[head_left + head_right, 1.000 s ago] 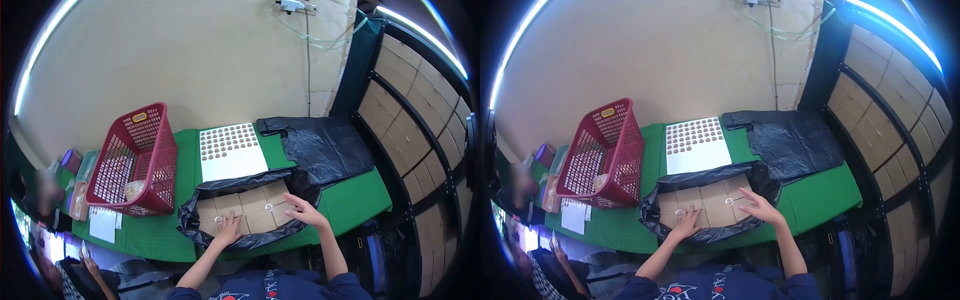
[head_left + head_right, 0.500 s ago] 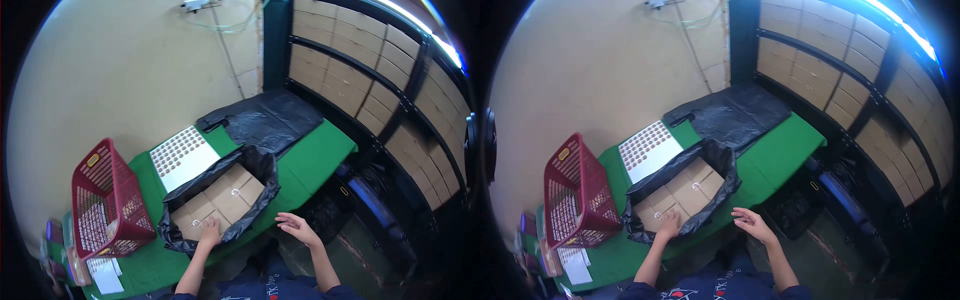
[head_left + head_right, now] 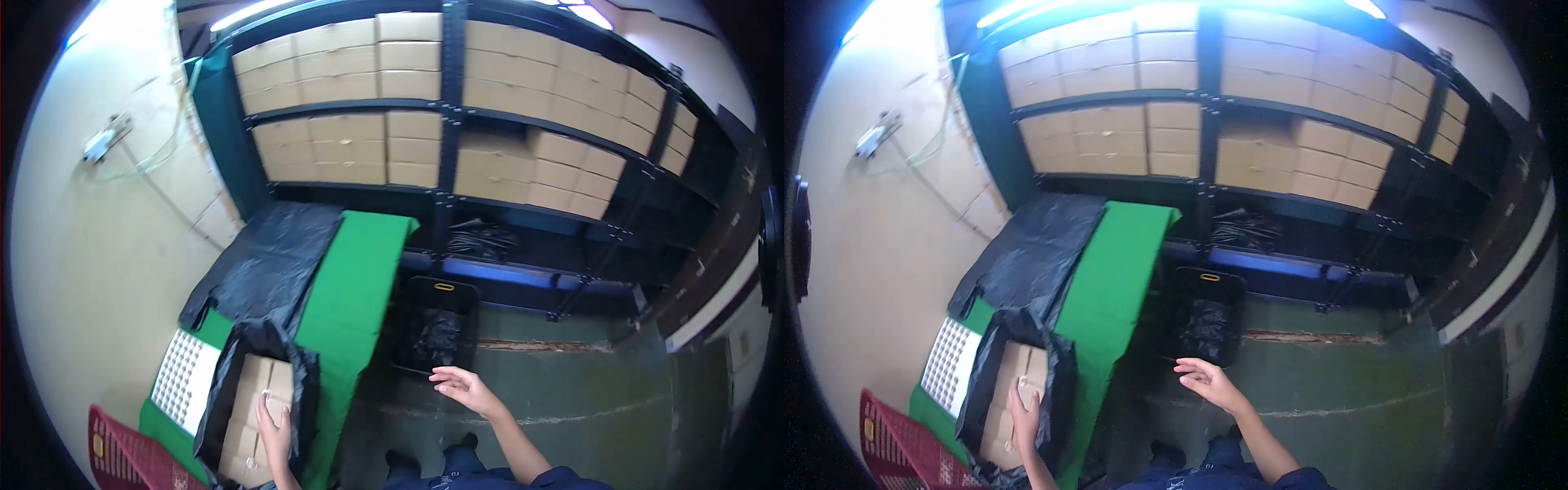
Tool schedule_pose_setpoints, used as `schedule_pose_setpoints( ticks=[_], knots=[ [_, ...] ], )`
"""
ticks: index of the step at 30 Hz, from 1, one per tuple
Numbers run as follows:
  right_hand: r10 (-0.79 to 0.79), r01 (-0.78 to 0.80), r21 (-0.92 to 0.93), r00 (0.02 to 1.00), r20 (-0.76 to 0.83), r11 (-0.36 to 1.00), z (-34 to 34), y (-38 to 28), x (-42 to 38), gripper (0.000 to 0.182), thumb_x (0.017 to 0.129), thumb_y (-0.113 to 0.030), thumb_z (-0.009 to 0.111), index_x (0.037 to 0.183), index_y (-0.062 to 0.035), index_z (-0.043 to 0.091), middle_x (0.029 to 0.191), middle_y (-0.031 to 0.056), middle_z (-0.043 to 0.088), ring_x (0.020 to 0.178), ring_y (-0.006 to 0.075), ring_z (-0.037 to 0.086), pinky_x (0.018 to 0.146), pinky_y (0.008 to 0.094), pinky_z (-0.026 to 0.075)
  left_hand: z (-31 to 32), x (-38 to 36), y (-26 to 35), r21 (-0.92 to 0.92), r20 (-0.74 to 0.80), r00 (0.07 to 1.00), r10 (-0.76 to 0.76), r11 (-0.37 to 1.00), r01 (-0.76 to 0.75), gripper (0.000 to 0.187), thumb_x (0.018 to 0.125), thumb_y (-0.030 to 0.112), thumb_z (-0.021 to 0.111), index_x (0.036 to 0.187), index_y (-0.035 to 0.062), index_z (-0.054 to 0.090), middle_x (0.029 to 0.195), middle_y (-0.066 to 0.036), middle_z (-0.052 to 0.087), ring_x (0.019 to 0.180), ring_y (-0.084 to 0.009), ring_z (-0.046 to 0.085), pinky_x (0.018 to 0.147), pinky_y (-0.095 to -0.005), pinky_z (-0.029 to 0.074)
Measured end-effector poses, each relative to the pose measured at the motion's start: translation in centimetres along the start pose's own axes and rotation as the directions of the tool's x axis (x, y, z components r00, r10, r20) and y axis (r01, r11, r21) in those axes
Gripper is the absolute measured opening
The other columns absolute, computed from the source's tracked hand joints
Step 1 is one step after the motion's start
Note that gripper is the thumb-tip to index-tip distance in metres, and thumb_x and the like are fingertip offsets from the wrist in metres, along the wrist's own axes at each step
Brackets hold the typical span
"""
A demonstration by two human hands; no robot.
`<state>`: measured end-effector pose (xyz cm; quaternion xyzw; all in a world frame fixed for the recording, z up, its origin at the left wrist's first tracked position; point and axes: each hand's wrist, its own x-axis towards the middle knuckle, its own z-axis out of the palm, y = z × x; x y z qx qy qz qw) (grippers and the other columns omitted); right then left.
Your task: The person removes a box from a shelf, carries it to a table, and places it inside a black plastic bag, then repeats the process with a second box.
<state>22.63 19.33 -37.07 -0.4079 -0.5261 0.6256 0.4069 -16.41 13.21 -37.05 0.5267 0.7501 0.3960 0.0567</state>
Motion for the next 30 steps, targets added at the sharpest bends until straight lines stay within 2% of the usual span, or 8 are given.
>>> schedule_pose_setpoints(
  ticks=[2,3,4,9,12,16,24,30],
  knots=[
    [-0.032,0.034,0.018,0.996,-0.084,0.999,-2.4,-0.6,-1.6,0.043,0.088,-0.013,0.062,0.127,-0.004,0.048,0.118,0.0096,0.058,0.101,0.0141,0.057,0.088,0.0283,0.047,2.7,0.9,5.0,-0.029,0.1,0.994,0.049,0.999,-0.046,0.049,0.082,0.012,0.061,0.126,-0.0023,0.045,0.123,-0.02,0.051,0.119,-0.0344,0.045,0.101,-0.0389,0.034],
    [-0.041,0.044,0.026,0.992,-0.117,0.999,-3.9,-0.7,-2.5,0.043,0.088,-0.013,0.062,0.127,-0.004,0.048,0.118,0.0097,0.058,0.101,0.0141,0.057,0.088,0.0283,0.047,5.3,0.7,6.2,-0.218,0.152,0.981,0.123,0.972,-0.088,0.046,0.082,0.01,0.061,0.124,-0.0024,0.046,0.121,-0.02,0.052,0.118,-0.0345,0.046,0.101,-0.0387,0.034],
    [-0.05,0.056,0.034,0.988,-0.148,0.998,-5.4,-0.8,-3.4,0.043,0.088,-0.013,0.062,0.127,-0.004,0.048,0.118,0.0098,0.058,0.101,0.014,0.057,0.087,0.0283,0.047,7.2,0.4,8.9,-0.23,0.214,0.956,0.202,0.961,-0.151,0.044,0.082,0.011,0.061,0.122,-0.002,0.048,0.12,-0.02,0.052,0.115,-0.0341,0.048,0.099,-0.0384,0.036],
    [-0.082,0.077,-0.026,0.949,-0.305,0.997,-13.9,-0.6,-8.5,0.044,0.088,-0.015,0.062,0.127,-0.0023,0.048,0.118,0.0108,0.057,0.099,0.0147,0.058,0.088,0.0289,0.047,17.8,-7.2,20.9,-0.436,0.43,0.738,0.519,0.836,-0.334,0.044,0.077,0.015,0.068,0.115,-0.0011,0.054,0.114,-0.019,0.057,0.107,-0.0342,0.054,0.093,-0.0382,0.042],
    [-0.082,0.094,0.008,0.904,-0.42,0.996,-19.3,-0.5,-12.5,0.045,0.088,-0.016,0.061,0.128,-0.0025,0.046,0.119,0.0107,0.057,0.1,0.0144,0.057,0.09,0.0298,0.046,22.5,-12.9,27.2,-0.591,0.566,0.534,0.628,0.761,-0.269,0.043,0.08,0.018,0.067,0.118,0.0005,0.053,0.115,-0.017,0.057,0.11,-0.0285,0.054,0.095,-0.0353,0.041],
    [-0.153,0.224,0.057,0.811,-0.565,0.973,-25.0,-1.3,-18.5,0.048,0.088,-0.012,0.06,0.132,-0.0033,0.041,0.125,0.0124,0.053,0.107,0.0173,0.054,0.092,0.031,0.045,27.4,-17.0,34.0,-0.705,0.549,0.431,0.717,0.673,-0.222,0.044,0.083,0.019,0.065,0.119,-0.002,0.051,0.119,-0.019,0.055,0.113,-0.0322,0.053,0.095,-0.0357,0.041],
    [-0.256,0.427,-0.07,0.394,-0.883,0.901,-32.7,-2.8,-28.3,0.052,0.089,-0.011,0.055,0.137,-0.0064,0.036,0.13,0.0145,0.049,0.113,0.0221,0.052,0.09,0.0336,0.045,34.9,-19.0,45.6,-0.767,0.551,0.522,0.651,0.642,0.008,0.061,0.084,0.006,0.06,0.137,0.0006,0.029,0.138,-0.018,0.04,0.128,-0.0305,0.039,0.103,-0.0396,0.031],
    [-0.229,0.454,-0.14,0.147,-0.962,0.88,-37.8,-3.4,-32.8,0.051,0.091,-0.014,0.053,0.138,-0.0083,0.034,0.131,0.0141,0.048,0.115,0.0218,0.05,0.089,0.034,0.044,41.6,-19.5,52.5,-0.825,0.558,0.427,0.711,0.532,0.193,0.054,0.09,0.003,0.049,0.14,0.0057,0.027,0.142,-0.016,0.034,0.132,-0.0285,0.031,0.106,-0.0393,0.027]
  ],
)
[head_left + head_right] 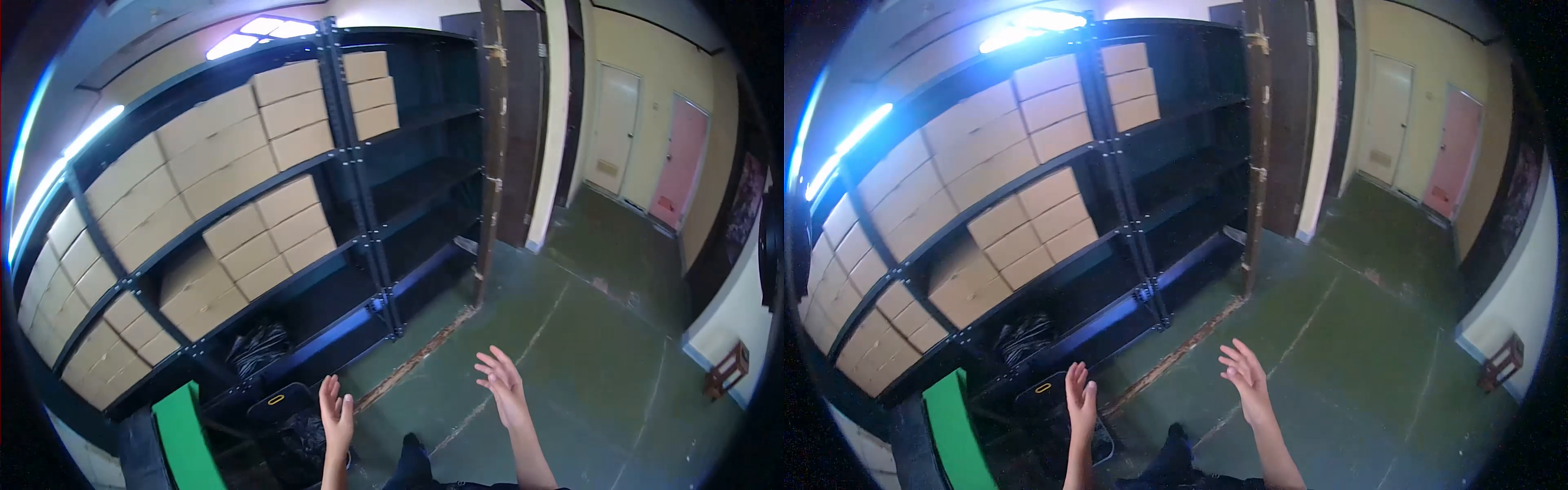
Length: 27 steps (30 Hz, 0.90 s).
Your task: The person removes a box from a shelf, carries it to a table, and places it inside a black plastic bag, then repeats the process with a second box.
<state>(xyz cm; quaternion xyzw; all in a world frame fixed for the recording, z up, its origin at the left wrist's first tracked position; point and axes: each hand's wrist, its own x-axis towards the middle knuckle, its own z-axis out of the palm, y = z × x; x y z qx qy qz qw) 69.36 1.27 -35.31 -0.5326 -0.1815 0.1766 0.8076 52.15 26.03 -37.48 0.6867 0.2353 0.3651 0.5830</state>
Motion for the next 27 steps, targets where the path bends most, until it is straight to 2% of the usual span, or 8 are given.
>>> schedule_pose_setpoints(
  ticks=[9,14,19,27],
  knots=[
    [-0.089,0.088,-0.016,0.991,-0.099,0.996,-1.8,0.4,13.6,0.053,0.089,-0.015,0.054,0.138,-0.0084,0.035,0.131,0.0125,0.049,0.116,0.0212,0.048,0.092,0.0354,0.043,7.3,15.8,-3.0,-0.115,0.131,0.989,0.065,0.992,-0.05,0.054,0.092,0.006,0.047,0.142,0.0062,0.026,0.143,-0.017,0.033,0.134,-0.0272,0.03,0.108,-0.0381,0.025],
    [-0.095,0.095,0.001,0.993,-0.074,0.995,-0.2,0.8,23.5,0.055,0.089,-0.017,0.056,0.139,-0.0082,0.035,0.131,0.013,0.048,0.116,0.0217,0.048,0.092,0.036,0.043,10.9,24.4,-3.5,-0.154,0.179,0.982,0.056,0.988,-0.029,0.055,0.092,0.007,0.048,0.142,0.0055,0.025,0.144,-0.018,0.031,0.135,-0.0277,0.029,0.108,-0.0382,0.024],
    [-0.174,0.173,-0.013,0.984,-0.029,0.985,1.5,0.9,31.2,0.054,0.09,-0.019,0.055,0.138,-0.0066,0.034,0.131,0.0154,0.048,0.115,0.0233,0.05,0.09,0.0351,0.044,12.9,31.0,-2.4,-0.233,0.206,0.977,0.058,0.972,-0.008,0.055,0.092,0.005,0.046,0.143,0.005,0.025,0.144,-0.016,0.033,0.135,-0.0262,0.03,0.108,-0.0391,0.024],
    [-0.208,0.208,-0.011,0.978,0.027,0.978,1.5,2.8,42.0,0.055,0.09,-0.02,0.056,0.138,-0.0062,0.034,0.13,0.014,0.049,0.113,0.0225,0.051,0.089,0.0348,0.044,16.1,40.0,-4.2,-0.221,0.247,0.966,0.069,0.975,-0.014,0.054,0.092,0.005,0.046,0.142,0.0045,0.026,0.144,-0.015,0.033,0.134,-0.0257,0.031,0.107,-0.0371,0.026]
  ],
)
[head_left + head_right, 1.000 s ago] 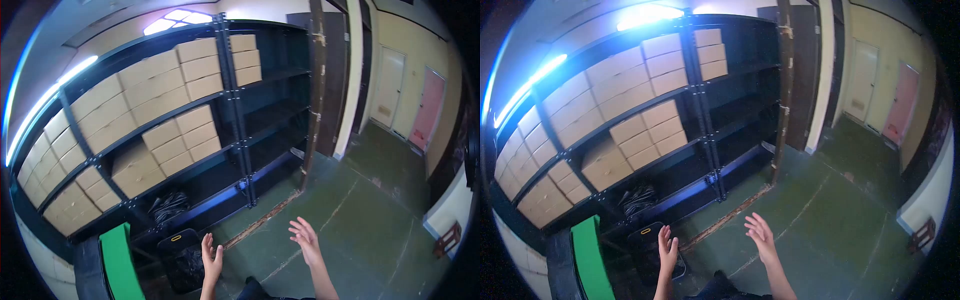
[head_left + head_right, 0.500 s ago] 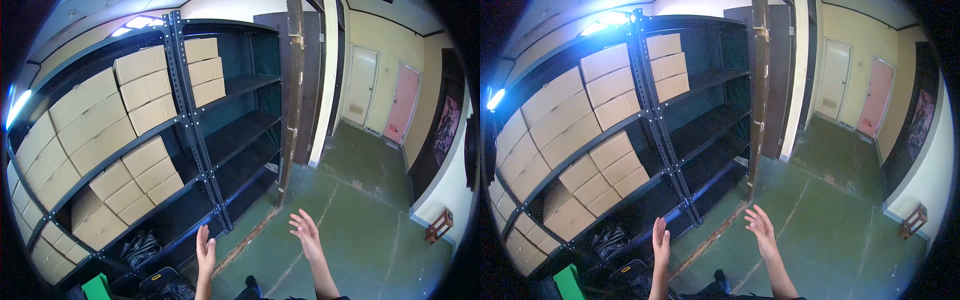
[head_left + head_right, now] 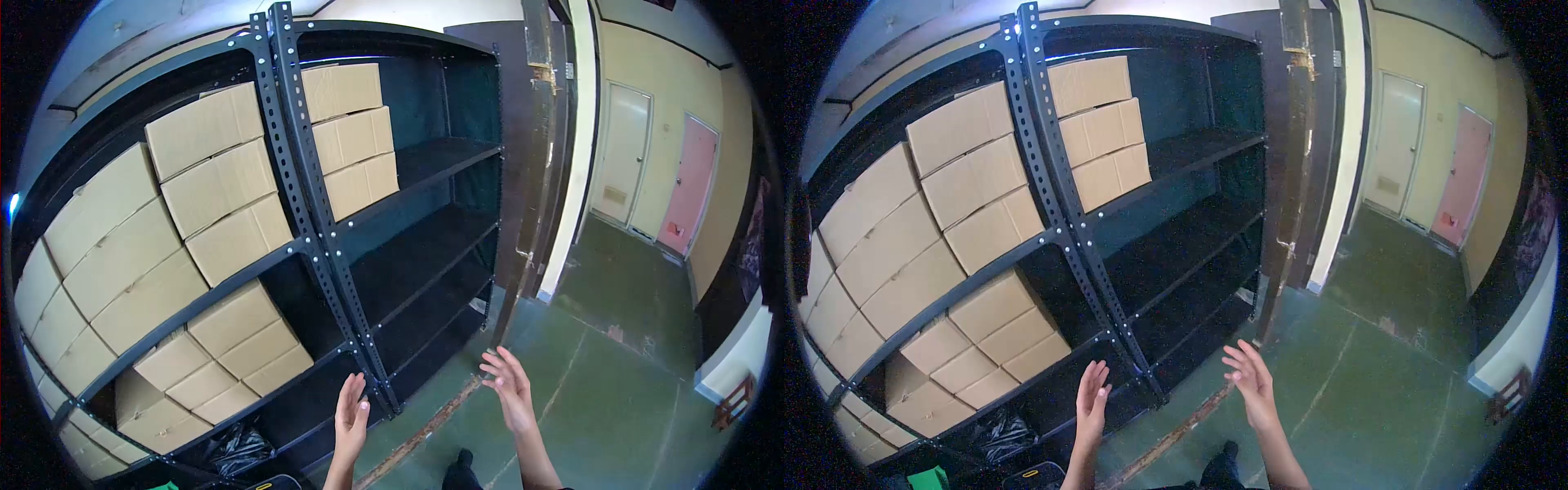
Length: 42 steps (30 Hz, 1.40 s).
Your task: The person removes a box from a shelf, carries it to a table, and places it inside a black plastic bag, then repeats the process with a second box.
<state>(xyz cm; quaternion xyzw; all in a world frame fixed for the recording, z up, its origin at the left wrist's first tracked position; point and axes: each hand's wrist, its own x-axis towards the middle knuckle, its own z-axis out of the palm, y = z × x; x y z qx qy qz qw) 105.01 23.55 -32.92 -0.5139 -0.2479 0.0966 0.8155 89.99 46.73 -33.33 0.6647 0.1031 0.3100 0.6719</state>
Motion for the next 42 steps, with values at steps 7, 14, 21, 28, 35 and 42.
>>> schedule_pose_setpoints(
  ticks=[7,14,21,28,35,42],
  knots=[
    [-0.043,0.026,0.092,0.983,0.178,0.995,0.0,3.2,12.2,0.052,0.09,-0.014,0.055,0.138,-0.0058,0.035,0.131,0.0131,0.049,0.114,0.0219,0.051,0.09,0.035,0.043,1.4,7.7,-0.7,0.095,-0.051,0.995,0.087,0.992,-0.082,0.054,0.09,0.003,0.047,0.141,0.0041,0.027,0.144,-0.016,0.034,0.134,-0.0263,0.03,0.108,-0.0396,0.026],
    [-0.096,0.036,0.146,0.9,0.425,0.989,0.3,2.3,26.6,0.058,0.089,-0.02,0.058,0.138,-0.0038,0.032,0.131,0.0167,0.047,0.115,0.0244,0.051,0.09,0.0345,0.044,5.8,17.7,-1.4,0.144,-0.196,0.952,0.235,0.967,-0.21,0.058,0.089,-0.001,0.045,0.142,0.0039,0.024,0.144,-0.017,0.033,0.135,-0.0258,0.03,0.108,-0.0386,0.025],
    [-0.256,0.112,0.277,0.784,0.566,0.954,1.0,-1.5,39.9,0.065,0.087,-0.028,0.059,0.139,-0.0023,0.029,0.132,0.0207,0.046,0.114,0.0249,0.051,0.089,0.0352,0.044,9.4,26.2,0.1,0.226,-0.266,0.859,0.436,0.895,-0.384,0.059,0.088,0.0,0.046,0.142,0.0021,0.022,0.144,-0.018,0.032,0.135,-0.0271,0.03,0.108,-0.0396,0.025],
    [-0.394,0.028,0.511,0.673,0.626,0.859,6.4,-6.8,50.5,0.067,0.089,-0.029,0.054,0.142,-0.0012,0.022,0.131,0.0221,0.045,0.113,0.0253,0.051,0.089,0.0348,0.044,8.8,32.0,5.8,0.317,-0.226,0.739,0.635,0.765,-0.56,0.061,0.091,0.007,0.048,0.143,0.0006,0.017,0.143,-0.019,0.031,0.135,-0.0284,0.029,0.108,-0.0405,0.025],
    [-0.51,0.238,0.473,0.606,0.61,0.848,11.5,-10.8,54.5,0.055,0.092,-0.025,0.052,0.139,-0.0042,0.031,0.129,0.0191,0.049,0.112,0.0221,0.052,0.089,0.0321,0.044,7.4,36.4,11.1,0.463,-0.191,0.597,0.779,0.608,-0.645,0.058,0.091,0.006,0.044,0.143,0.0014,0.019,0.142,-0.019,0.034,0.133,-0.0274,0.032,0.106,-0.0397,0.028],
    [-0.609,0.563,0.258,0.626,0.487,0.785,16.2,-10.5,56.6,0.058,0.082,-0.021,0.066,0.132,-0.0039,0.042,0.129,0.0195,0.047,0.116,0.0283,0.048,0.094,0.0396,0.042,6.0,39.9,13.8,0.787,-0.054,0.363,0.93,0.264,-0.558,0.056,0.084,-0.001,0.05,0.137,-0.0012,0.031,0.137,-0.019,0.04,0.129,-0.0274,0.038,0.107,-0.0388,0.028]
  ],
)
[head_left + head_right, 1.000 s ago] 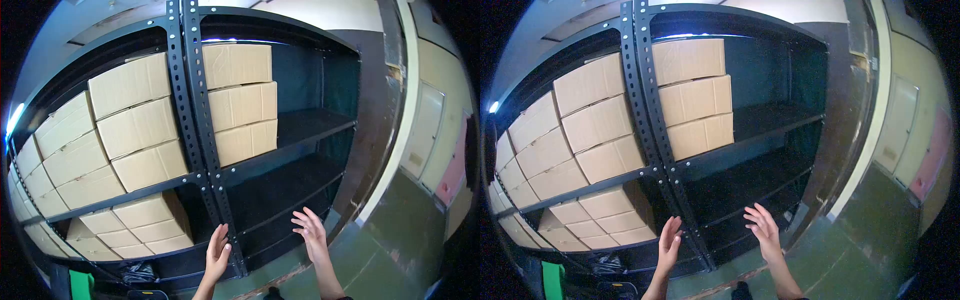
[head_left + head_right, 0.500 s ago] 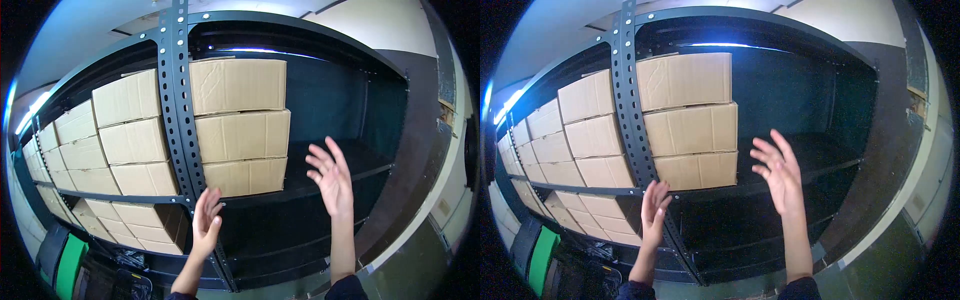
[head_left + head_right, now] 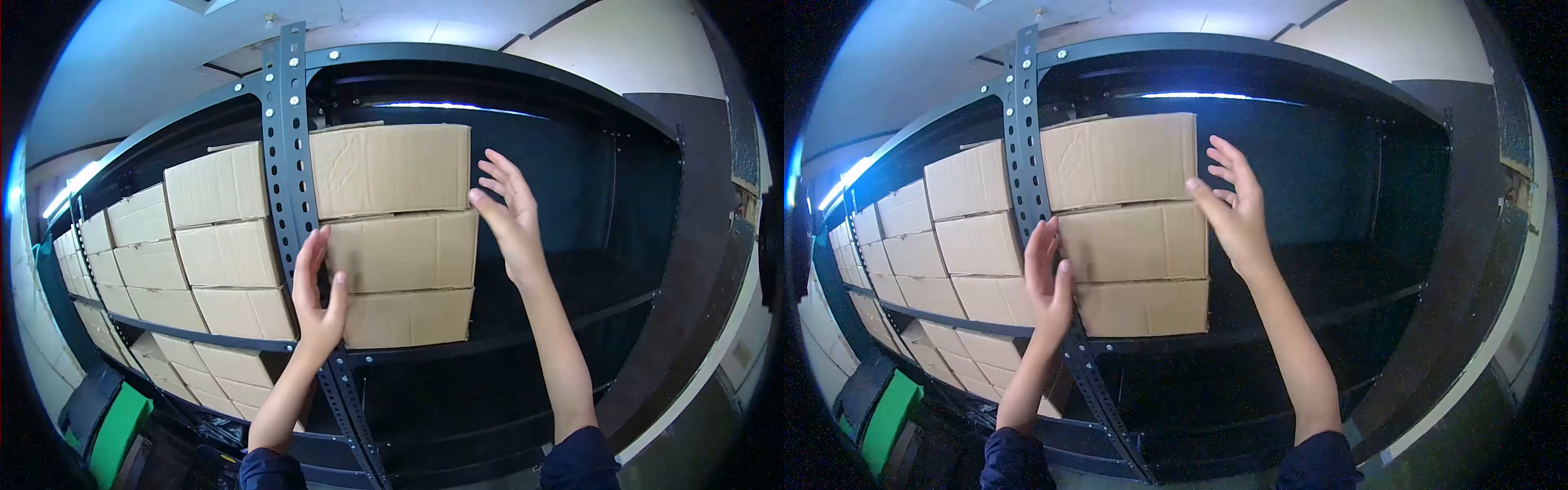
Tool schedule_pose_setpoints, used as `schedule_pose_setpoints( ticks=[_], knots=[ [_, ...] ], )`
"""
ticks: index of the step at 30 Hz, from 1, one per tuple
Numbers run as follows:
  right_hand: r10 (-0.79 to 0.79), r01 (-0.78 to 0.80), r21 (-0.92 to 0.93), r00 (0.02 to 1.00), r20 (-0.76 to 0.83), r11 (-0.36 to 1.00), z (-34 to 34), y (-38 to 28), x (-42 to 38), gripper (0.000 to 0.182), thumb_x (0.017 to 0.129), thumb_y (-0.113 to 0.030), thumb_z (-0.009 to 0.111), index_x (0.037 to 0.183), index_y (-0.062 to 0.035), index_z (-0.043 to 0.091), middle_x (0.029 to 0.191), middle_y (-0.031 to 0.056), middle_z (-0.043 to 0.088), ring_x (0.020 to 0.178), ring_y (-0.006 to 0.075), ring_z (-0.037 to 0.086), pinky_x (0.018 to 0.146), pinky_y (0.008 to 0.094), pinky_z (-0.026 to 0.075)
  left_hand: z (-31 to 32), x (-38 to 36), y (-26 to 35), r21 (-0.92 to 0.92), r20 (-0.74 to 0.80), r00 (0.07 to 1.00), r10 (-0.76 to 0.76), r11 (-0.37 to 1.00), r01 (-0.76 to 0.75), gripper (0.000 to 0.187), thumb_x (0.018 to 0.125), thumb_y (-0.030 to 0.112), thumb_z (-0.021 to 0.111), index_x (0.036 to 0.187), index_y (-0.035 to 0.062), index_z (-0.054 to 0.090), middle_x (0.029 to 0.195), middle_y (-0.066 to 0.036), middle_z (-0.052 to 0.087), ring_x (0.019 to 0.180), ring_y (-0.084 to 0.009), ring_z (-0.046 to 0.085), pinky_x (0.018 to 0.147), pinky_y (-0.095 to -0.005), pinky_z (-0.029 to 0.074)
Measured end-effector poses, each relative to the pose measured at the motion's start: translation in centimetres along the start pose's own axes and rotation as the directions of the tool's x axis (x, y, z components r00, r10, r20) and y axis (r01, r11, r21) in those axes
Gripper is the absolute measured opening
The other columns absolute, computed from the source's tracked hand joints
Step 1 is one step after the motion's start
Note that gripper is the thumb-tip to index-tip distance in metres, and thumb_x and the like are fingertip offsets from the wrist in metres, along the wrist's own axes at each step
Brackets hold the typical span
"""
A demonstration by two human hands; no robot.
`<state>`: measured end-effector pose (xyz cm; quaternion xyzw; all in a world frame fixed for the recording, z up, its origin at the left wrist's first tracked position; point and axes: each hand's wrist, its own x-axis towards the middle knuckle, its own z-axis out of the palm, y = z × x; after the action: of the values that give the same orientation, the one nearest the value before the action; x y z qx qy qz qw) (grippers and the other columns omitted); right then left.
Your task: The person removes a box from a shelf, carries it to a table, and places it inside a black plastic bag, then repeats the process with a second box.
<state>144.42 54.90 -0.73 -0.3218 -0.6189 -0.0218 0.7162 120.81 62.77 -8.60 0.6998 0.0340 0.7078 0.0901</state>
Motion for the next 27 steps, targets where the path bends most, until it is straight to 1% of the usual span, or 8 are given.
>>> schedule_pose_setpoints(
  ticks=[1,3,6,10,13,21,24,27],
  knots=[
    [-0.044,0.044,-0.117,0.999,-0.003,0.992,0.4,0.3,0.4,0.062,0.08,-0.024,0.068,0.132,-0.004,0.041,0.131,0.0211,0.045,0.117,0.0316,0.048,0.093,0.0416,0.042,-0.3,0.5,-0.1,0.211,0.083,0.991,0.101,0.97,-0.116,0.056,0.082,-0.002,0.048,0.136,-0.0041,0.031,0.139,-0.019,0.039,0.131,-0.0287,0.034,0.11,-0.0426,0.021],
    [-0.029,0.033,-0.165,0.999,0.03,0.986,1.1,0.7,1.2,0.085,0.073,-0.033,0.075,0.138,-0.0037,0.029,0.135,0.0274,0.037,0.12,0.0389,0.044,0.097,0.0465,0.039,-0.3,1.2,-0.3,0.428,0.193,0.952,0.237,0.853,-0.299,0.058,0.079,-0.001,0.052,0.134,-0.004,0.034,0.138,-0.02,0.039,0.132,-0.0322,0.033,0.11,-0.0425,0.02],
    [0.036,-0.022,-0.186,0.997,0.073,0.982,2.1,2.2,3.0,0.112,0.063,-0.042,0.081,0.142,-0.0041,0.012,0.136,0.0325,0.032,0.125,0.0418,0.039,0.102,0.0486,0.035,0.2,1.4,-0.3,0.478,0.249,0.945,0.211,0.822,-0.309,0.061,0.077,0.003,0.056,0.135,-0.0014,0.035,0.139,-0.02,0.038,0.133,-0.0351,0.03,0.11,-0.0482,0.017],
    [0.133,-0.125,-0.059,0.979,0.152,0.99,2.2,2.2,5.0,0.122,0.057,-0.041,0.086,0.143,-0.0059,0.007,0.139,0.0299,0.029,0.127,0.0361,0.037,0.105,0.0425,0.033,0.4,1.3,0.3,0.456,0.363,0.912,0.189,0.818,-0.351,0.065,0.077,0.01,0.061,0.136,0.0011,0.035,0.141,-0.02,0.035,0.135,-0.0357,0.028,0.109,-0.0526,0.016],
    [-0.05,0.084,-0.128,0.967,0.249,0.988,2.4,1.9,5.0,0.126,0.054,-0.036,0.088,0.143,-0.0068,0.004,0.138,0.0262,0.031,0.129,0.0335,0.035,0.106,0.0416,0.031,0.3,1.2,0.2,0.437,0.454,0.864,0.216,0.791,-0.428,0.067,0.076,0.015,0.064,0.135,0.0019,0.037,0.143,-0.02,0.032,0.136,-0.0362,0.026,0.108,-0.0527,0.017],
    [-0.026,0.045,-0.123,0.988,0.154,0.991,2.1,1.8,4.6,0.108,0.054,-0.03,0.088,0.137,-0.009,0.022,0.128,0.0196,0.044,0.121,0.03,0.044,0.101,0.041,0.036,0.3,1.0,-0.4,0.467,0.464,0.868,0.176,0.784,-0.409,0.065,0.076,0.016,0.064,0.135,0.0014,0.039,0.143,-0.021,0.032,0.135,-0.0362,0.027,0.108,-0.0522,0.018],
    [-0.139,0.161,-0.167,0.981,0.135,0.973,1.0,1.5,5.0,0.103,0.055,-0.029,0.088,0.136,-0.0092,0.027,0.127,0.0182,0.045,0.119,0.0294,0.045,0.1,0.0405,0.038,-0.2,1.1,-0.5,0.454,0.476,0.865,0.159,0.798,-0.397,0.066,0.077,0.017,0.064,0.135,0.0009,0.038,0.143,-0.021,0.032,0.135,-0.0359,0.027,0.108,-0.0508,0.02],
    [-0.136,0.147,-0.137,0.987,0.086,0.98,-0.3,2.0,5.1,0.101,0.055,-0.028,0.088,0.136,-0.0087,0.029,0.127,0.0167,0.046,0.118,0.0284,0.046,0.099,0.0396,0.039,-0.7,0.8,-0.6,0.448,0.485,0.86,0.158,0.8,-0.4,0.067,0.077,0.017,0.064,0.135,0.0004,0.037,0.143,-0.021,0.033,0.135,-0.0353,0.028,0.108,-0.0494,0.021]
  ],
)
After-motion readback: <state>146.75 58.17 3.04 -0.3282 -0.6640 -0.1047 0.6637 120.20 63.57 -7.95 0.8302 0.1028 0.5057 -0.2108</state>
